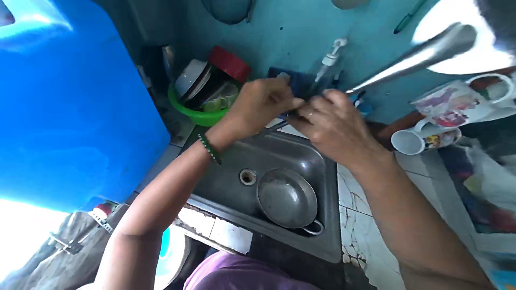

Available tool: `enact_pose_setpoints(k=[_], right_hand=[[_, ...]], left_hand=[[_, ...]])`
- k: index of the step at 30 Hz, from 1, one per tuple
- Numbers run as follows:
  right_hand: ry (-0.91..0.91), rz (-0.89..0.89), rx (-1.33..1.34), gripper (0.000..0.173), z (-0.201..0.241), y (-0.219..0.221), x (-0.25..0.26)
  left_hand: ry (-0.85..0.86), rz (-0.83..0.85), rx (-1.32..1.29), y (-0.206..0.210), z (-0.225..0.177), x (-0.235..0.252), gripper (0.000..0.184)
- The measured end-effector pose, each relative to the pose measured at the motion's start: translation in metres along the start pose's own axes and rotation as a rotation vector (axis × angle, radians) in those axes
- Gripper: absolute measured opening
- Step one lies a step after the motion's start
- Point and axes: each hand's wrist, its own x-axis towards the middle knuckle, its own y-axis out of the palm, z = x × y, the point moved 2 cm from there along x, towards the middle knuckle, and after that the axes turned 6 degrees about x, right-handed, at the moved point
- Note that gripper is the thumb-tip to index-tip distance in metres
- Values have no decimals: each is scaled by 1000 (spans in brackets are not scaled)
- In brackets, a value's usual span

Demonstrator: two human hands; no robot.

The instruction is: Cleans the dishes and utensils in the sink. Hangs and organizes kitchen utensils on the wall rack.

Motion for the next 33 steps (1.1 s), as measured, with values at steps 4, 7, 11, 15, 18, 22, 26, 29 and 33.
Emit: enact_pose_setpoints(k=[4,7,11,15,18,22,26,29,33], right_hand=[[122,-16,136,26,13,44,-29],[35,116,254,16,28,93,-47],[66,5,172,23,11,63,-37],[46,-29,114,25,8,60,-30],[-58,93,149,17,15,77,-33],[-7,135,178,22,19,64,-24],[-67,76,208,21,33,60,-11],[-124,60,201,16,44,61,1],[-135,67,40,13,44,46,12]], left_hand=[[-290,-70,-315,14,73,-54,26],[-678,289,57,59,154,-132,34],[-771,291,154,56,144,-138,42],[-662,53,146,42,122,-128,27],[-700,211,159,53,133,-146,39],[-699,152,192,49,128,-153,49],[-555,75,87,69,115,-131,57],[-468,141,70,89,101,-113,45],[-415,92,61,105,110,-112,25]])
